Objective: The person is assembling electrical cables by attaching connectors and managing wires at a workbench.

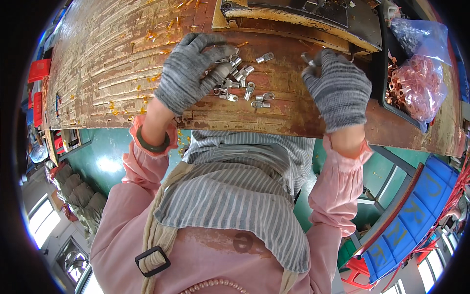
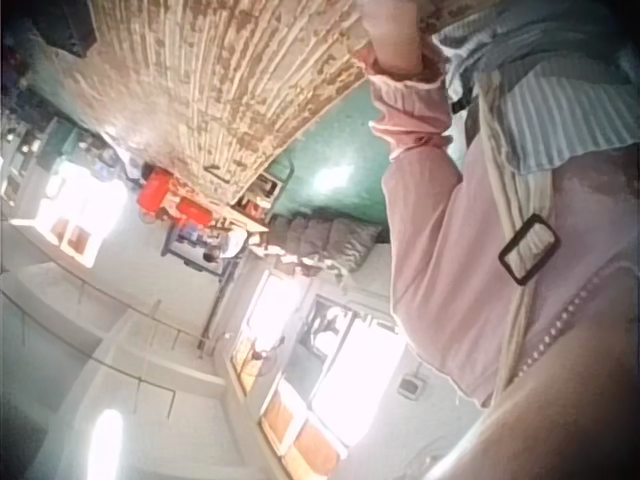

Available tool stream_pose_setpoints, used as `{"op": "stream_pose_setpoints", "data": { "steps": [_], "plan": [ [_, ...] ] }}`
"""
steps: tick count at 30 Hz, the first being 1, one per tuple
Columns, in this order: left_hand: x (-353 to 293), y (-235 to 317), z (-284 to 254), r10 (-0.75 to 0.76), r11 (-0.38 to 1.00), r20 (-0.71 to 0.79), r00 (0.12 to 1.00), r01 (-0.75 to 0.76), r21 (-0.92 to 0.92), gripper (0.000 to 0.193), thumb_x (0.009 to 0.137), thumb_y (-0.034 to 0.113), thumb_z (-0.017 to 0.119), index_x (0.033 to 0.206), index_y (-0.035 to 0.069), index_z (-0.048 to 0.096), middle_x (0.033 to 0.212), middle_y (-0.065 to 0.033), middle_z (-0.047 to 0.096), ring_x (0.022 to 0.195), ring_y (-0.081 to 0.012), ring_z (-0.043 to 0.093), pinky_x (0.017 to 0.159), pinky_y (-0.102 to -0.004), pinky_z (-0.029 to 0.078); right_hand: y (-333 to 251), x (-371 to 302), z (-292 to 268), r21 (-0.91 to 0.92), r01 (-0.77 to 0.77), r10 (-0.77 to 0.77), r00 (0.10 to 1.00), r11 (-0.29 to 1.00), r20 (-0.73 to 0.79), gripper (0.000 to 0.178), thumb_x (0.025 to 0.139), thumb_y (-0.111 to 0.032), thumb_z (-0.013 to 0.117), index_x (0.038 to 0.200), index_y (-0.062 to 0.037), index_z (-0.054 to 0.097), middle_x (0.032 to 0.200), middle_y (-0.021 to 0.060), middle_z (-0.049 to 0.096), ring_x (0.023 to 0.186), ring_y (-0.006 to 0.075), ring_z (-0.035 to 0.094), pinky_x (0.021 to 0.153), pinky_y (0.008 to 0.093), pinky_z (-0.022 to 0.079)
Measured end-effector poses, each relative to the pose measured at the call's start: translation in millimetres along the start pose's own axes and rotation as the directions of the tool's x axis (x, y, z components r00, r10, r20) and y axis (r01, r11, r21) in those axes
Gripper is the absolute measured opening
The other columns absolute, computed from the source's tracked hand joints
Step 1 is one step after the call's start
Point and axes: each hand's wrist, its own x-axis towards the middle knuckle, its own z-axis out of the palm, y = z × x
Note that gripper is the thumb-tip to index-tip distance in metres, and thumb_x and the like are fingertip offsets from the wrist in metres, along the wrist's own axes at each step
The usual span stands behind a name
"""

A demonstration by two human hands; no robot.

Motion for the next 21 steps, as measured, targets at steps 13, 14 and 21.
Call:
{"op": "stream_pose_setpoints", "data": {
  "steps": [13, 14, 21],
  "plan": [
    [0.9, -12.3, -4.0, -0.177, 0.976, 0.007, 0.984, 0.174, 0.129, 0.031, 0.078, 0.033, 0.062, 0.101, 0.011, 0.063, 0.098, -0.0118, 0.056, 0.093, -0.0296, 0.052, 0.079, -0.0383, 0.045, 13.7, -15.8, -14.3, -0.046, 0.012, -0.004, 0.986, 0.999, 0.169, 0.025, 0.072, -0.031, 0.065, 0.084, -0.0096, 0.058, 0.074, 0.0083, 0.061, 0.069, 0.0251, 0.061, 0.065, 0.0359, 0.048],
    [0.9, -9.8, -2.9, -0.164, 0.979, 0.012, 0.986, 0.162, 0.124, 0.031, 0.078, 0.032, 0.062, 0.099, 0.011, 0.064, 0.095, -0.012, 0.057, 0.09, -0.0304, 0.053, 0.078, -0.0381, 0.045, 7.2, -15.5, -12.3, 0.013, 0.024, -0.026, 0.989, 1.0, 0.146, 0.025, 0.073, -0.03, 0.065, 0.084, -0.0097, 0.058, 0.073, 0.0079, 0.061, 0.068, 0.0246, 0.061, 0.064, 0.0355, 0.048],
    [-12.6, -7.3, -2.7, -0.127, 0.989, 0.059, 0.99, 0.131, -0.066, 0.026, 0.077, 0.025, 0.063, 0.096, 0.008, 0.064, 0.088, -0.0134, 0.058, 0.086, -0.0326, 0.053, 0.074, -0.0401, 0.046, 4.1, 7.5, 20.6, 0.005, 0.098, -0.094, 0.968, 0.995, -0.231, 0.026, 0.082, -0.031, 0.059, 0.101, -0.0122, 0.061, 0.089, 0.0098, 0.061, 0.074, 0.0235, 0.061, 0.067, 0.0341, 0.049]
  ]
}}
